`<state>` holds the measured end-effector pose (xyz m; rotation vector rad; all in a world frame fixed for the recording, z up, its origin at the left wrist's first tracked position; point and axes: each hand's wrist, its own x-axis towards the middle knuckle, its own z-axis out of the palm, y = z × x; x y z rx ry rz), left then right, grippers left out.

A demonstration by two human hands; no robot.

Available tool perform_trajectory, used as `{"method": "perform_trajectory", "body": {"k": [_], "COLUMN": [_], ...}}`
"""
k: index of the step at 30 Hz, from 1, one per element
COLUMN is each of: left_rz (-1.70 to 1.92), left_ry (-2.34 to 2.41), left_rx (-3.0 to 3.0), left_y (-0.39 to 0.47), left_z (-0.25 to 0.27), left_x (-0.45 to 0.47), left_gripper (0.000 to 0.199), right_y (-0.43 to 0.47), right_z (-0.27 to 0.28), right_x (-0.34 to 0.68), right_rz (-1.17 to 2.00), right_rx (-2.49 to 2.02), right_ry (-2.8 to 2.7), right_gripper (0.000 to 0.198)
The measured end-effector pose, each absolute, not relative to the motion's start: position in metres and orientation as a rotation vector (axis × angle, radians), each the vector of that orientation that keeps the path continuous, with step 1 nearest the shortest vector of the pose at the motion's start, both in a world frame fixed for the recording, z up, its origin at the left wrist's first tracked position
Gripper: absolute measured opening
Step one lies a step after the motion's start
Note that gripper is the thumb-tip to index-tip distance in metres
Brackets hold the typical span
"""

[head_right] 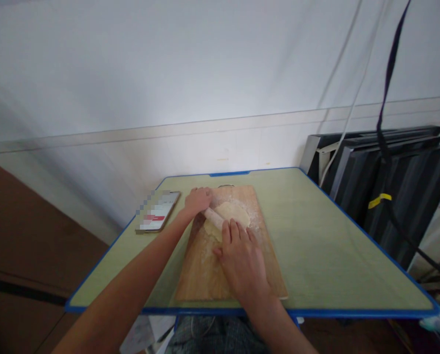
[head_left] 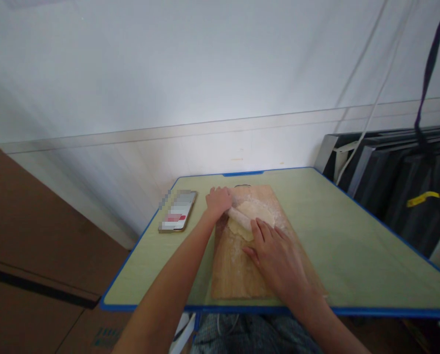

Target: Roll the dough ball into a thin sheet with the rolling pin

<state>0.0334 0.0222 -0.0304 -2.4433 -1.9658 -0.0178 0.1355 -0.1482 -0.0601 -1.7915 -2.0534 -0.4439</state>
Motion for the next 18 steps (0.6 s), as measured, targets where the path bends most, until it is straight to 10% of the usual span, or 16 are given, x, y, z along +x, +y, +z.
{"method": "perform_trajectory", "body": {"k": [18], "left_rz": [-0.113], "left_ry": [-1.912], "left_rx": [-2.448], "left_y": [0.026], "left_z": [-0.031], "left_x": [0.048], "left_gripper": [0.038], "right_y": [-0.137], "right_z": [-0.063], "right_x": [0.154], "right_rz": [-0.461], "right_rx": [-1.839], "right_ry": [-2.064], "right_gripper": [0.04]}}
